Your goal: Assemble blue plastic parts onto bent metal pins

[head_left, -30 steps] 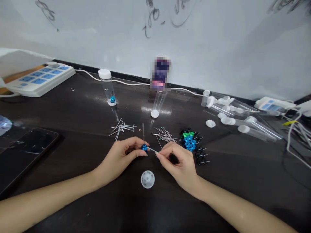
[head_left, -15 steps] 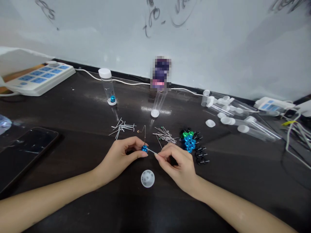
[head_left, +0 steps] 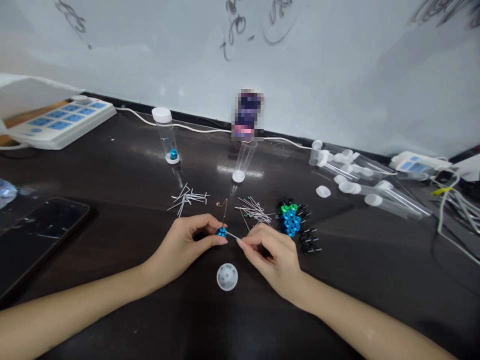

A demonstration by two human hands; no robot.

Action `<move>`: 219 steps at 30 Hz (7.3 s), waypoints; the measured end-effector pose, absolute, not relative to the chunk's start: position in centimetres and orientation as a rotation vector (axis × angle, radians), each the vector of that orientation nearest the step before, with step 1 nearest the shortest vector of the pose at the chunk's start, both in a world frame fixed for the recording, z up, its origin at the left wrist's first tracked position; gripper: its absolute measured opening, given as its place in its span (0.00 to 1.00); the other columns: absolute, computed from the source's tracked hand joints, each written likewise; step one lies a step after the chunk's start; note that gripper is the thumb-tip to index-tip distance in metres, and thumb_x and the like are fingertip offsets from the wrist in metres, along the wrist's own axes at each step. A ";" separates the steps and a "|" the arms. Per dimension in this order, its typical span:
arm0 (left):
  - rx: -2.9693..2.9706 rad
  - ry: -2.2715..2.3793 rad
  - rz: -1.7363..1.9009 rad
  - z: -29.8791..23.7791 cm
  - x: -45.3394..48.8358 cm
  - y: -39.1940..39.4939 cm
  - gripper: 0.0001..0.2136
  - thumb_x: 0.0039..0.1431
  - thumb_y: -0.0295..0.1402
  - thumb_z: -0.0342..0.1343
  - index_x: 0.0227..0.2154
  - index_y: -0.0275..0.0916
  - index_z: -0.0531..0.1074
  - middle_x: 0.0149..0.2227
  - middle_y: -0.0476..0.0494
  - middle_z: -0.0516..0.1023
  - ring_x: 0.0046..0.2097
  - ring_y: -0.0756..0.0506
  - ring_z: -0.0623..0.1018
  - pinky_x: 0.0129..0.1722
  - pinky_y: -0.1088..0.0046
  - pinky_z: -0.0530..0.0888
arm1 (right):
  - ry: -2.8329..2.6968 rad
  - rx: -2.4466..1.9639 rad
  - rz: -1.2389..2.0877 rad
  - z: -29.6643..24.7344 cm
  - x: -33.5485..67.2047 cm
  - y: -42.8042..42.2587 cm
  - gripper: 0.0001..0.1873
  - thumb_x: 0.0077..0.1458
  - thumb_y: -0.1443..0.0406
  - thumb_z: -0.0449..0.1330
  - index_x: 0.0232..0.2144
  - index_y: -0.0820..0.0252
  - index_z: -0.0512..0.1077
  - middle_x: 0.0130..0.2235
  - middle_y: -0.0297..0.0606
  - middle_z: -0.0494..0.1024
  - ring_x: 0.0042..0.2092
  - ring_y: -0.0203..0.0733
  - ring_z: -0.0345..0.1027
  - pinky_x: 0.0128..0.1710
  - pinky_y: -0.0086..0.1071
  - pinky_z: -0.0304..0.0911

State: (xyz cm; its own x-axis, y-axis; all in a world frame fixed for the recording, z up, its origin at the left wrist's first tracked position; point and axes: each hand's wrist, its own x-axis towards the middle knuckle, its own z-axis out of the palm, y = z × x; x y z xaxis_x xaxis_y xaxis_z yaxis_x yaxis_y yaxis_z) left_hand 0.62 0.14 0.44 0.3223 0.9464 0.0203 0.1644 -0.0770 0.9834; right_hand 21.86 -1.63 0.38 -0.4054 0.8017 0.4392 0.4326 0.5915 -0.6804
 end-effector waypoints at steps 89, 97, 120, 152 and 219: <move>1.597 1.040 0.873 1.3 0.6 -0.1 0.06 0.60 0.34 0.56 0.31 0.38 0.74 0.26 0.50 0.74 0.29 0.48 0.74 0.31 0.72 0.69 | -2.018 -0.971 0.573 0.5 21.6 -1.1 0.08 0.60 0.72 0.58 0.38 0.58 0.76 0.37 0.38 0.70 0.39 0.41 0.68 0.37 0.35 0.65; 1.576 1.016 0.866 0.6 0.6 -0.2 0.04 0.59 0.33 0.57 0.33 0.39 0.75 0.28 0.49 0.76 0.30 0.48 0.75 0.32 0.72 0.71 | -1.943 -1.042 0.812 0.8 21.4 -1.0 0.08 0.62 0.70 0.56 0.34 0.60 0.75 0.28 0.32 0.69 0.25 0.33 0.67 0.26 0.28 0.63; 1.547 0.987 0.981 1.2 1.0 -0.6 0.07 0.58 0.35 0.58 0.32 0.36 0.73 0.26 0.48 0.76 0.29 0.48 0.76 0.34 0.71 0.73 | -2.027 -1.005 0.545 0.3 21.0 -1.5 0.07 0.57 0.67 0.63 0.40 0.59 0.75 0.32 0.36 0.76 0.33 0.39 0.71 0.37 0.32 0.67; 1.386 0.918 0.828 -0.2 0.9 0.4 0.04 0.55 0.31 0.59 0.34 0.37 0.75 0.33 0.45 0.80 0.36 0.44 0.79 0.38 0.67 0.76 | -1.888 -0.983 0.881 0.2 21.5 -1.2 0.10 0.63 0.65 0.55 0.39 0.58 0.78 0.29 0.35 0.74 0.24 0.34 0.70 0.26 0.29 0.71; 1.470 1.001 0.921 0.3 1.3 -1.5 0.08 0.60 0.37 0.56 0.32 0.39 0.76 0.28 0.48 0.77 0.31 0.46 0.78 0.34 0.71 0.74 | -2.095 -1.024 0.600 0.8 22.1 -1.5 0.07 0.63 0.69 0.55 0.42 0.60 0.71 0.33 0.37 0.75 0.32 0.38 0.70 0.34 0.31 0.65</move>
State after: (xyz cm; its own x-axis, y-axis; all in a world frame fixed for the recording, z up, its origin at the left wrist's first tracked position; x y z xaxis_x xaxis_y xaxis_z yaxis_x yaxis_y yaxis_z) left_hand 1.33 -1.50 0.34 0.3452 0.9382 0.0251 0.1029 -0.0644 0.9926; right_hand 22.11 -1.49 0.82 -0.4277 0.8115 0.3982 0.4780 0.5769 -0.6623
